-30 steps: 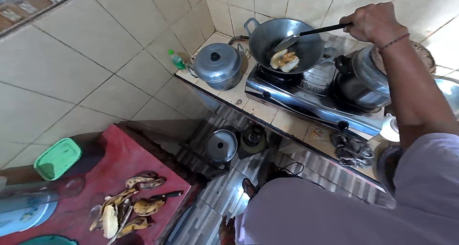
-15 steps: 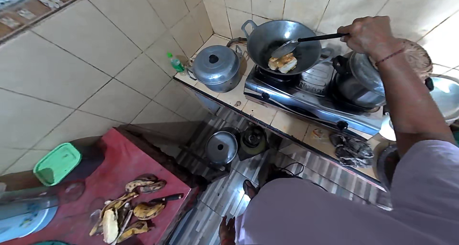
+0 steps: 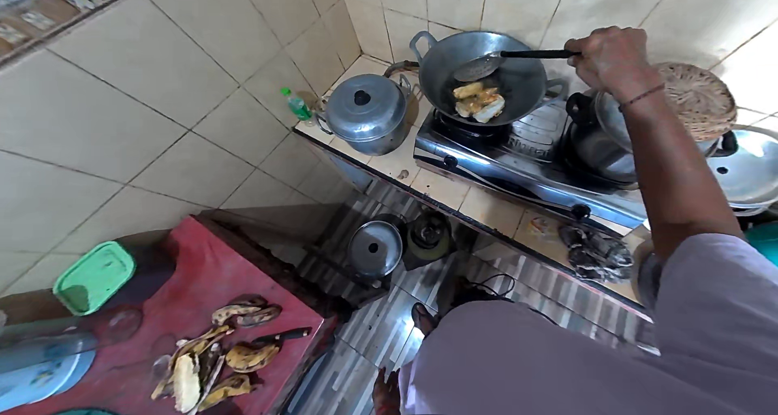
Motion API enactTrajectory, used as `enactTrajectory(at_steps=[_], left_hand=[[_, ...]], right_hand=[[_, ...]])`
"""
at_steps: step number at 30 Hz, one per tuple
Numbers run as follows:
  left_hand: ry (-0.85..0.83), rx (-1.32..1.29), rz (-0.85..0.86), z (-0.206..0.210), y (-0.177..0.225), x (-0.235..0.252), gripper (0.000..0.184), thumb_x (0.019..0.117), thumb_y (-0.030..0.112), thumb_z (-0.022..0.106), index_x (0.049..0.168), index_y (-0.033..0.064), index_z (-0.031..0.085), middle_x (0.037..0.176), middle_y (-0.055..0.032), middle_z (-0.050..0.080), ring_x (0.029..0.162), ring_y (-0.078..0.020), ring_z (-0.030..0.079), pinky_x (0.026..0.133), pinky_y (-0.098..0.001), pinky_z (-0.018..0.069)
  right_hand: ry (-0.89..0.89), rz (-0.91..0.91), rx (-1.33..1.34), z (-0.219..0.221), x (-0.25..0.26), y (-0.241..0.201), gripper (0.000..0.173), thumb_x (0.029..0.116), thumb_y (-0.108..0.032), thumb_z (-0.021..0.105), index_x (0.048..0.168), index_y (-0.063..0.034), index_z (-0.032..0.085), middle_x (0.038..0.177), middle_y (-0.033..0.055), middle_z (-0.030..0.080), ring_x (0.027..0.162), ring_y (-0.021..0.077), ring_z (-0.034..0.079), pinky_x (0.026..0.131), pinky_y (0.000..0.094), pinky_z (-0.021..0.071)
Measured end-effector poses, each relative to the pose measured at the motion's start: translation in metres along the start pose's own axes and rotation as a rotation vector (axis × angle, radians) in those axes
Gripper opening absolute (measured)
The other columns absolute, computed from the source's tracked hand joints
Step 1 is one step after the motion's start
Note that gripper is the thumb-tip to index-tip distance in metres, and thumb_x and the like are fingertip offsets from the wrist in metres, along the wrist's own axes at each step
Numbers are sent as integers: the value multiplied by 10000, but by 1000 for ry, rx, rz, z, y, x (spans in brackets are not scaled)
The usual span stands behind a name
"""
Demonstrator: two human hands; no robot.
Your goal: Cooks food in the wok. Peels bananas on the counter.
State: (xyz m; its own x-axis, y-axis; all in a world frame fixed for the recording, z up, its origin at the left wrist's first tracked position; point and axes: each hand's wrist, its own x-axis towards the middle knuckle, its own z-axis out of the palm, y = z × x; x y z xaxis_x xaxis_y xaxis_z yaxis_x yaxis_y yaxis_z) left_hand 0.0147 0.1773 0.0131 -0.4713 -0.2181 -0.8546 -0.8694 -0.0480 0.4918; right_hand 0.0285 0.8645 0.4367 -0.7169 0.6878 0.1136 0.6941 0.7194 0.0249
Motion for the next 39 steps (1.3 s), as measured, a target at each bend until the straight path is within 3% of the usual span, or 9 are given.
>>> enactTrajectory(at_steps=[6, 10, 12, 16, 21, 28, 33, 39], left_hand=[[-26, 10, 43, 2, 0, 3, 457, 1106, 243, 380, 1480, -20, 376, 1422, -245, 471, 1076, -246, 542, 922, -410, 477], [-7, -9, 29, 4, 8, 1, 419, 1105, 243, 376, 1443, -3, 391, 1220, -176, 537, 871, -164, 546, 781, -329, 495], [-1, -13, 12, 2, 9, 1, 425, 1104, 248, 376, 1450, 1, 385, 1246, -189, 529, 895, -181, 544, 798, -347, 492], [0, 5, 6, -1, 4, 8, 441, 1095, 245, 403, 1458, -7, 396, 1367, -236, 498, 1025, -238, 542, 882, -408, 482], [-14, 8, 17, 0, 14, 7, 439, 1104, 264, 374, 1463, 11, 380, 1284, -211, 525, 927, -209, 546, 816, -374, 488], [-24, 3, -11, 2, 22, 4, 448, 1107, 269, 352, 1490, 35, 352, 1338, -207, 496, 980, -219, 550, 845, -375, 486], [-32, -3, 15, 1, 19, 1, 452, 1112, 239, 339, 1495, -1, 336, 1409, -237, 454, 1030, -237, 544, 891, -391, 479], [-28, 21, 20, -3, 14, 1, 446, 1107, 268, 360, 1469, 7, 367, 1305, -216, 513, 953, -209, 551, 833, -368, 490]], right_hand=[[-40, 19, 0, 23, 14, -4, 296, 1047, -178, 523, 1253, -59, 699, 1168, 347, 665, 1091, 585, 630, 823, 764, 455], [-65, 85, 73, 26, -2, -10, 299, 1055, -181, 502, 1206, -11, 697, 1146, 362, 665, 1090, 600, 624, 835, 776, 451], [-88, 135, 131, 24, -20, -18, 305, 1070, -179, 495, 1195, 25, 685, 1144, 369, 656, 1123, 598, 606, 887, 767, 447], [-92, 189, 146, 34, -39, -27, 313, 1074, -182, 483, 1135, 60, 671, 1104, 373, 660, 1088, 591, 628, 850, 751, 477], [-153, 231, 142, 45, -45, -36, 340, 1083, -201, 471, 1165, 68, 662, 1178, 372, 640, 1152, 570, 610, 889, 731, 475], [-208, 308, 66, 56, -48, -67, 328, 1066, -152, 470, 1251, 81, 607, 1217, 370, 627, 1141, 561, 622, 864, 712, 493], [-213, 308, 201, 68, -44, -47, 326, 1062, -183, 502, 1200, 63, 663, 1197, 362, 643, 1151, 556, 618, 899, 730, 474], [-189, 286, 331, 88, -18, -16, 338, 1059, -218, 528, 1212, 42, 680, 1247, 351, 632, 1213, 544, 587, 970, 736, 441]])
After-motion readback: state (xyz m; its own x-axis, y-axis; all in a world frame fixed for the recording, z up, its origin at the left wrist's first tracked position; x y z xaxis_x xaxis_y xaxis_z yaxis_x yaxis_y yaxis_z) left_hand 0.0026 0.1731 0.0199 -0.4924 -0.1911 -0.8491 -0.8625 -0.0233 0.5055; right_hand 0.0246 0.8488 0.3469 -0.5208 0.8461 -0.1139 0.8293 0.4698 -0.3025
